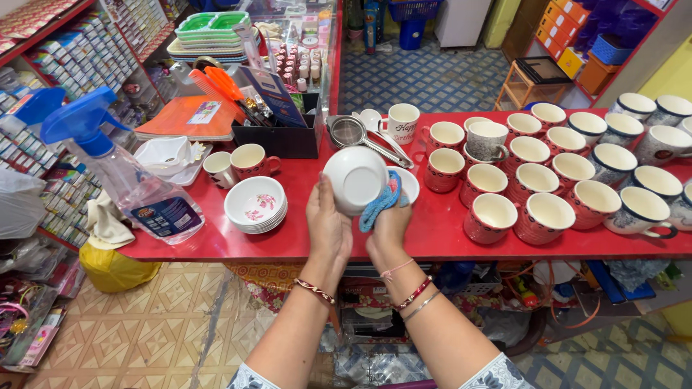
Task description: The person wipes the interior and exterior of small white bowls with a blue cloth. They handle the bowls one at a time, rotating them to clean all surfaces, and place each cleaned bowl back onto a stack on the red counter.
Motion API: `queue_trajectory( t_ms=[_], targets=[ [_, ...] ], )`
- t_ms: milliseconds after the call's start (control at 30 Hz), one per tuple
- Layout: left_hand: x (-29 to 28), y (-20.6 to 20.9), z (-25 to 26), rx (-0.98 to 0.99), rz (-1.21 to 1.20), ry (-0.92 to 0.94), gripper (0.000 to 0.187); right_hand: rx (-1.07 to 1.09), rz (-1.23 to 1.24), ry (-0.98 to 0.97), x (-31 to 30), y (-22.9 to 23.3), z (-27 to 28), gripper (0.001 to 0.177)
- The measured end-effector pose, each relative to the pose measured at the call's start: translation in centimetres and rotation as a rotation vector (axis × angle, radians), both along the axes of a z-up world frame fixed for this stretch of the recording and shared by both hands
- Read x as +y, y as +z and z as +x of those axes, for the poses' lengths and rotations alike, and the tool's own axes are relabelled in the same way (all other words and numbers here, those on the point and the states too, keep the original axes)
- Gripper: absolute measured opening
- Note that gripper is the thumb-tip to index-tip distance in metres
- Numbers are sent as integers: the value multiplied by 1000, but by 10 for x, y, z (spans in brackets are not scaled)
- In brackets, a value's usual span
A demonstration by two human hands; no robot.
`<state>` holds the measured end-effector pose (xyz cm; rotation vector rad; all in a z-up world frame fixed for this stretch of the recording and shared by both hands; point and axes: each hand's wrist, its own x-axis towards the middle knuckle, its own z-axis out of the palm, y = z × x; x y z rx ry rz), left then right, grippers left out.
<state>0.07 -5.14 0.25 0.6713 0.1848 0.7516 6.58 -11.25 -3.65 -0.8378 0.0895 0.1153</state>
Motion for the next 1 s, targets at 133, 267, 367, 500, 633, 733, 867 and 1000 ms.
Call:
queue_trajectory(
  t_ms=[133,267,367,500,633,733,867,1000],
  targets=[
    [4,17,6,-20,278,-68,33,-231,-178,-282,-32,-18,21,28],
    [-7,25,13,175,806,112,26,-297,-338,-418,-65,-26,31,32],
    [-18,23,17,305,1113,191,21,-300,-417,-446,-78,-29,28,34],
    [-24,14,22,186,1519,360,16,-337,-481,-444,-84,-29,23,35],
    [-26,-6,27,231,1663,329,22,-401,-504,-448,-90,-32,20,34],
    [-25,-21,31,263,1745,326,24,-393,-536,-430,-92,-32,18,36],
    [-24,-35,34,295,1820,333,26,-363,-536,-398,-93,-31,17,39],
    [-23,-39,33,313,1821,317,24,-375,-550,-398,-93,-30,16,41]
  ],
)
